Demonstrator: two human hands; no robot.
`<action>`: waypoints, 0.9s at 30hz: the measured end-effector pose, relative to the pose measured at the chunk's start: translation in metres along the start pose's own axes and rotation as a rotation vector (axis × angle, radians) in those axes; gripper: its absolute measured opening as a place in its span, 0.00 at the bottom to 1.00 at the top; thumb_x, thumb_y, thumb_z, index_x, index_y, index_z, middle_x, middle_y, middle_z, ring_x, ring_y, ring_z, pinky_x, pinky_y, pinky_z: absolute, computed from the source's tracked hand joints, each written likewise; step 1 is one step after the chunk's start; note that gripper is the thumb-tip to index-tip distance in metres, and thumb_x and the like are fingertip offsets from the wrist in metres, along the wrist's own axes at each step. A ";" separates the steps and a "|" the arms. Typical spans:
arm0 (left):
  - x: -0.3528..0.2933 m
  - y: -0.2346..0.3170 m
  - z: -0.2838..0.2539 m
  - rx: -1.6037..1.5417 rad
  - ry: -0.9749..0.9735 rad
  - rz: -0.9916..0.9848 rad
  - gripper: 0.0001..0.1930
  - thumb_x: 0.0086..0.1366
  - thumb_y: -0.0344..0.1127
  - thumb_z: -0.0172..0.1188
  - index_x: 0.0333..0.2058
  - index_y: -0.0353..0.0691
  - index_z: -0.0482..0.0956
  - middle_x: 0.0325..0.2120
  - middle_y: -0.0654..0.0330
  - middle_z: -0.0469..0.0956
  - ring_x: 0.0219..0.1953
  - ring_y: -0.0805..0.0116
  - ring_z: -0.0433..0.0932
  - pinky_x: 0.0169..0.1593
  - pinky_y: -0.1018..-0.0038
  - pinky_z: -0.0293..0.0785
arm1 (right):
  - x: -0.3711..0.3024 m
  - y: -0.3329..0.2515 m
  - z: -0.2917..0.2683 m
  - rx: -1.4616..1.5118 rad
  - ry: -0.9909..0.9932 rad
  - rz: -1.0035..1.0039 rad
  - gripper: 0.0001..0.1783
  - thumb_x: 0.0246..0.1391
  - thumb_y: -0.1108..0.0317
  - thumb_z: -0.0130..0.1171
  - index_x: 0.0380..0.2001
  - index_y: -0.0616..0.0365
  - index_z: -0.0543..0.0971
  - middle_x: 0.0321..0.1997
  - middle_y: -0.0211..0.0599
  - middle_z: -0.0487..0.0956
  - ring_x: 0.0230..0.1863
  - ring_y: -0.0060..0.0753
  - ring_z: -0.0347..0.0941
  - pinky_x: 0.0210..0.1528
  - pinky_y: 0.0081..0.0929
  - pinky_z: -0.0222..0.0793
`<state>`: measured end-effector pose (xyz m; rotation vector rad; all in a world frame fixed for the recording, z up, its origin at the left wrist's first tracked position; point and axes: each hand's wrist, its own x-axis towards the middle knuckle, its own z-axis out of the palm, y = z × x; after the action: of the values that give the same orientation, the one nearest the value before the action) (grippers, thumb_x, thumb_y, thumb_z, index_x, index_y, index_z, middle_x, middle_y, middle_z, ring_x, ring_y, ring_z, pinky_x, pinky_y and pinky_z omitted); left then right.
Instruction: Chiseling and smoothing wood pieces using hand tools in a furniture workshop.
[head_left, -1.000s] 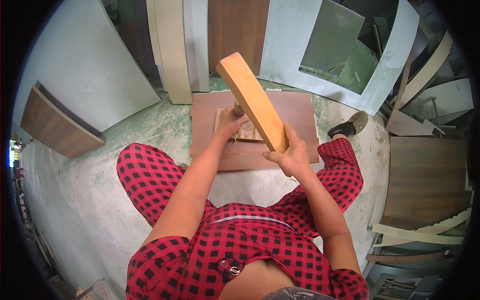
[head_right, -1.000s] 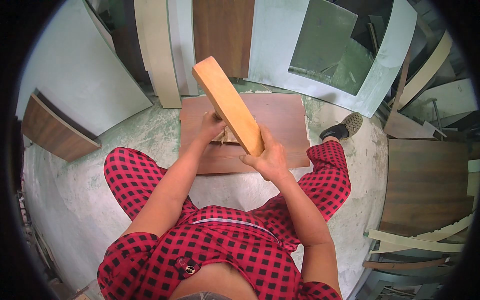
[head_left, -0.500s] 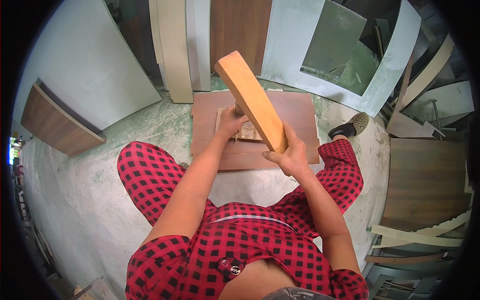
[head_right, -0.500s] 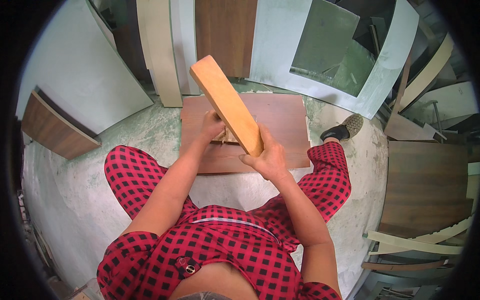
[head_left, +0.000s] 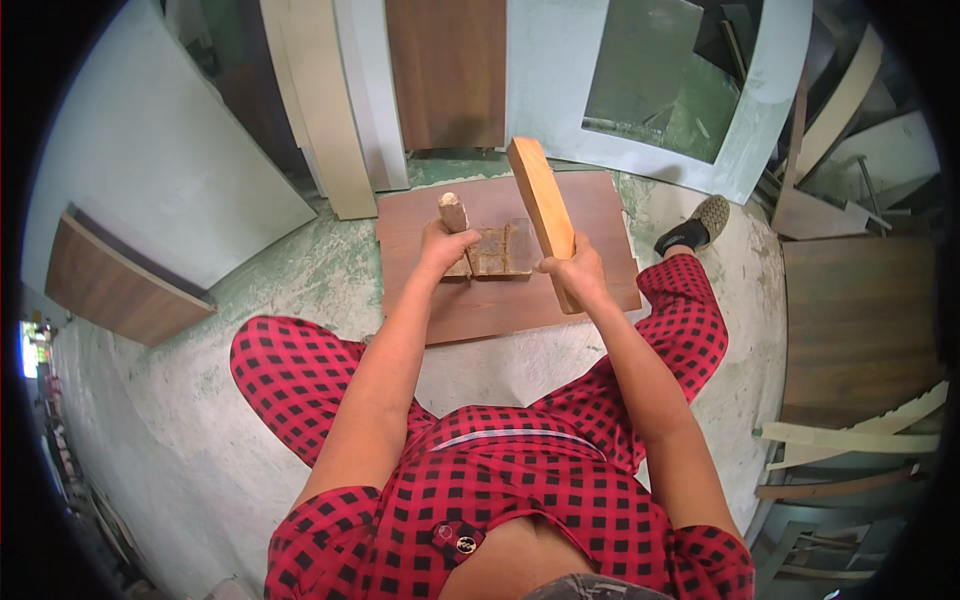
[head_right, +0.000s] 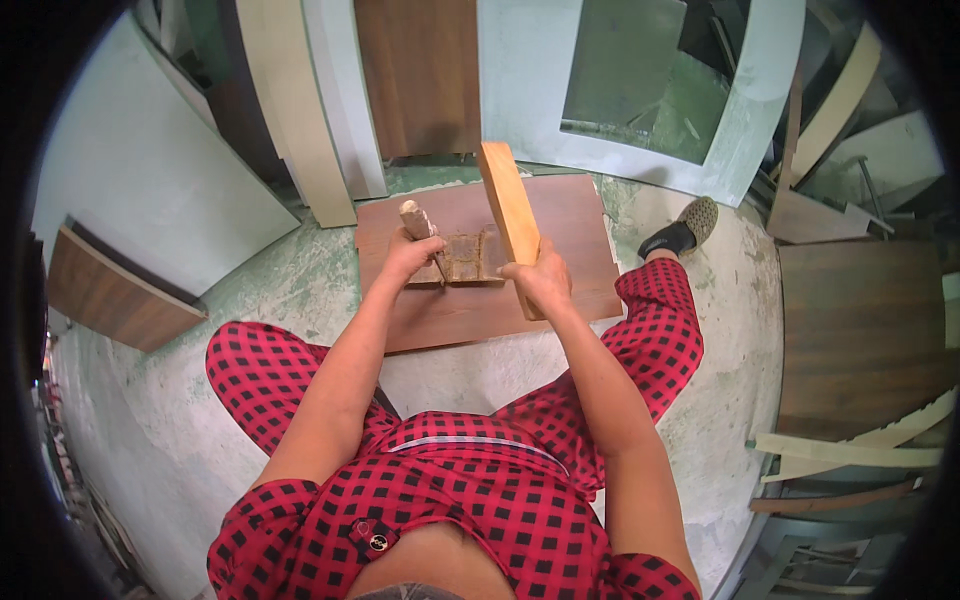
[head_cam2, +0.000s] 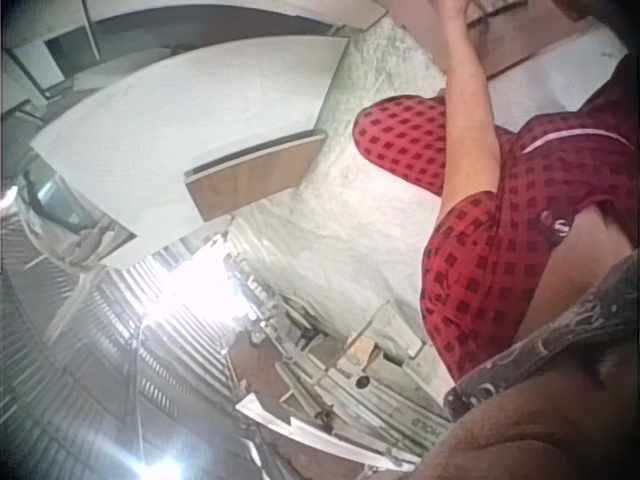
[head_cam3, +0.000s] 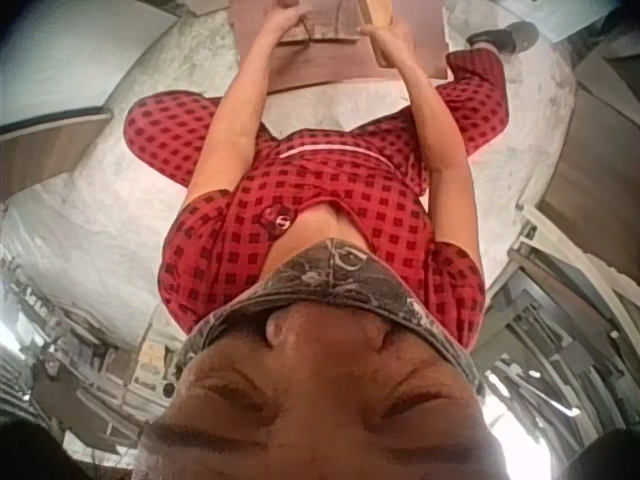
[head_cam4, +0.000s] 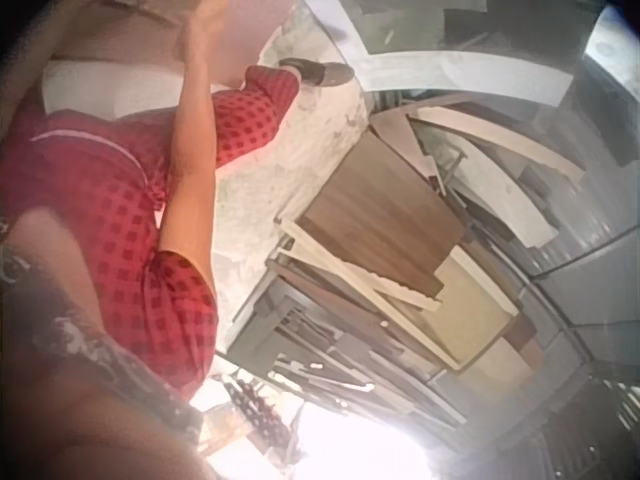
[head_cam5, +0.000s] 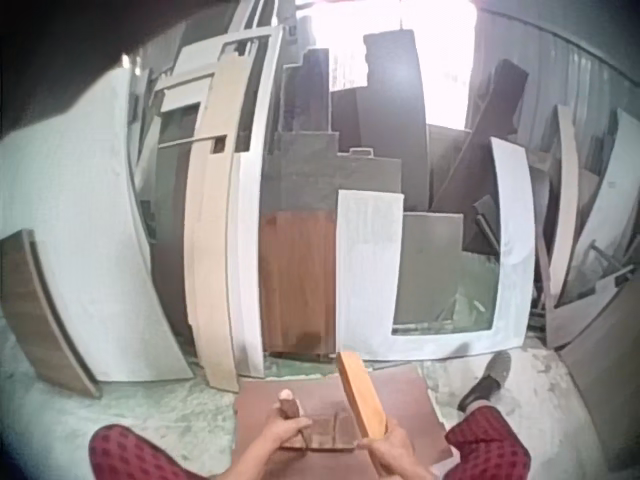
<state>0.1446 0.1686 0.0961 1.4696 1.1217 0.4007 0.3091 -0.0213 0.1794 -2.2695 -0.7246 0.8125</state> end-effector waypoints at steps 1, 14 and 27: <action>-0.002 0.000 -0.006 -0.004 0.004 0.078 0.13 0.40 0.35 0.67 0.26 0.34 0.79 0.22 0.60 0.79 0.26 0.70 0.78 0.31 0.72 0.74 | 0.004 0.005 0.003 0.016 0.006 0.007 0.42 0.31 0.55 0.67 0.51 0.61 0.66 0.44 0.54 0.77 0.47 0.50 0.73 0.50 0.38 0.67; -0.083 0.174 -0.054 -0.104 -0.141 0.419 0.11 0.48 0.25 0.65 0.32 0.37 0.75 0.25 0.66 0.74 0.27 0.78 0.73 0.30 0.81 0.68 | 0.048 0.095 0.028 -0.281 0.093 0.322 0.42 0.36 0.57 0.65 0.54 0.61 0.60 0.46 0.53 0.75 0.50 0.51 0.72 0.51 0.39 0.68; -0.164 0.176 -0.144 0.152 -0.136 0.353 0.17 0.50 0.24 0.67 0.39 0.37 0.72 0.33 0.62 0.75 0.36 0.76 0.74 0.39 0.79 0.74 | 0.054 0.107 0.047 -0.364 -0.003 0.479 0.39 0.41 0.63 0.62 0.56 0.62 0.58 0.56 0.48 0.67 0.56 0.44 0.68 0.53 0.41 0.68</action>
<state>0.0254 0.1447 0.3487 1.8088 0.7978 0.4589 0.3419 -0.0399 0.0563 -2.8303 -0.3463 0.9591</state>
